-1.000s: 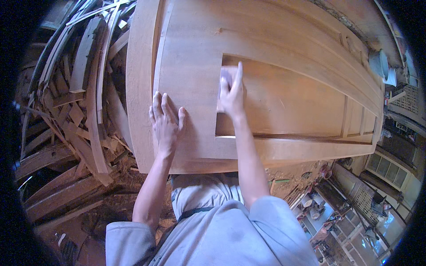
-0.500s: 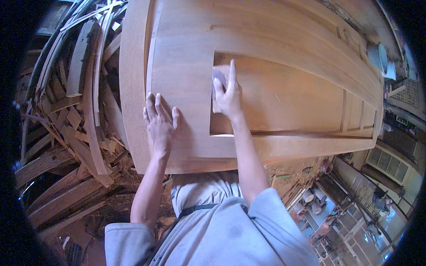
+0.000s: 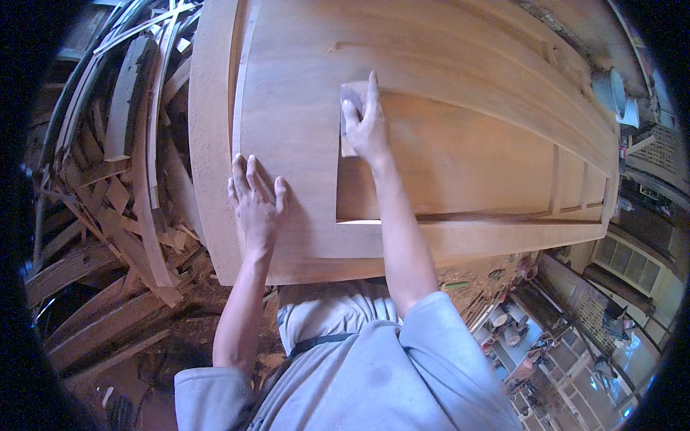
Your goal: The person sands the surface and recessed panels of a large wooden door by hand with a block and then using an electric orbital sander.
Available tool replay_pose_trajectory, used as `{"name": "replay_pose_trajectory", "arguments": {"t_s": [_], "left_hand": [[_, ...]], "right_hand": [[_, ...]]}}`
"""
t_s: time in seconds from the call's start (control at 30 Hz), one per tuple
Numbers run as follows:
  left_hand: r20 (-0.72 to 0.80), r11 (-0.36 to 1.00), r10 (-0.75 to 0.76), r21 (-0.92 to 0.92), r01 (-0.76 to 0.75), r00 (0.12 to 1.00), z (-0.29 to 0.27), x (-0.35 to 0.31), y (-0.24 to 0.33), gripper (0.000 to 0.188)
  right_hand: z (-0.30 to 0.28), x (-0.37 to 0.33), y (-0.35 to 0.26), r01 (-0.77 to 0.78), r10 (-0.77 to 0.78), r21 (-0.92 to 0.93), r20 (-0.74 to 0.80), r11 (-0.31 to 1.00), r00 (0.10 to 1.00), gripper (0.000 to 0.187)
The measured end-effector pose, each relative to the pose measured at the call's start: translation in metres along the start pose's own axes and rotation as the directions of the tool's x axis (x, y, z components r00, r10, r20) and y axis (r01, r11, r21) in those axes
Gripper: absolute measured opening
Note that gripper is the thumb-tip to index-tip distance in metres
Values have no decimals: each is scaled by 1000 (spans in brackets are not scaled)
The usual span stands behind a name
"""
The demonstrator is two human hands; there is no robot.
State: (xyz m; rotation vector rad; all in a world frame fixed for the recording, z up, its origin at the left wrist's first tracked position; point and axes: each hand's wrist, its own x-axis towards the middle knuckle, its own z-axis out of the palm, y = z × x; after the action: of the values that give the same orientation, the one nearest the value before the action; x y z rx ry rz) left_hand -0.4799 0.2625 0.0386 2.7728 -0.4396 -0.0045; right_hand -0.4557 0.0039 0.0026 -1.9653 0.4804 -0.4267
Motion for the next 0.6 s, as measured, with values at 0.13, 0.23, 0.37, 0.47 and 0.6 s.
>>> {"name": "replay_pose_trajectory", "arguments": {"t_s": [0.13, 0.23, 0.37, 0.47, 0.6], "left_hand": [[8, 1000, -1, 8, 1, 1000, -5, -2, 0, 68], [11, 1000, -3, -15, 3, 1000, -4, 2, 1, 69], [3, 1000, -18, -7, 18, 1000, -1, 0, -4, 70], [-7, 1000, 1, -22, -1, 1000, 2, -1, -4, 70], [-33, 1000, -5, 6, 6, 999, 1, -3, -8, 68]], "right_hand": [[-8, -14, -2, -80, 67, 113, 111, 990, 992, 73], [-2, 4, -23, -52, 52, -105, -7, 993, 999, 73], [1, -45, -14, -145, 144, 7, 48, 989, 988, 76], [-5, -101, -30, -130, 132, -97, 16, 987, 991, 74], [-23, -142, -76, -305, 351, -262, 152, 916, 924, 76]]}}
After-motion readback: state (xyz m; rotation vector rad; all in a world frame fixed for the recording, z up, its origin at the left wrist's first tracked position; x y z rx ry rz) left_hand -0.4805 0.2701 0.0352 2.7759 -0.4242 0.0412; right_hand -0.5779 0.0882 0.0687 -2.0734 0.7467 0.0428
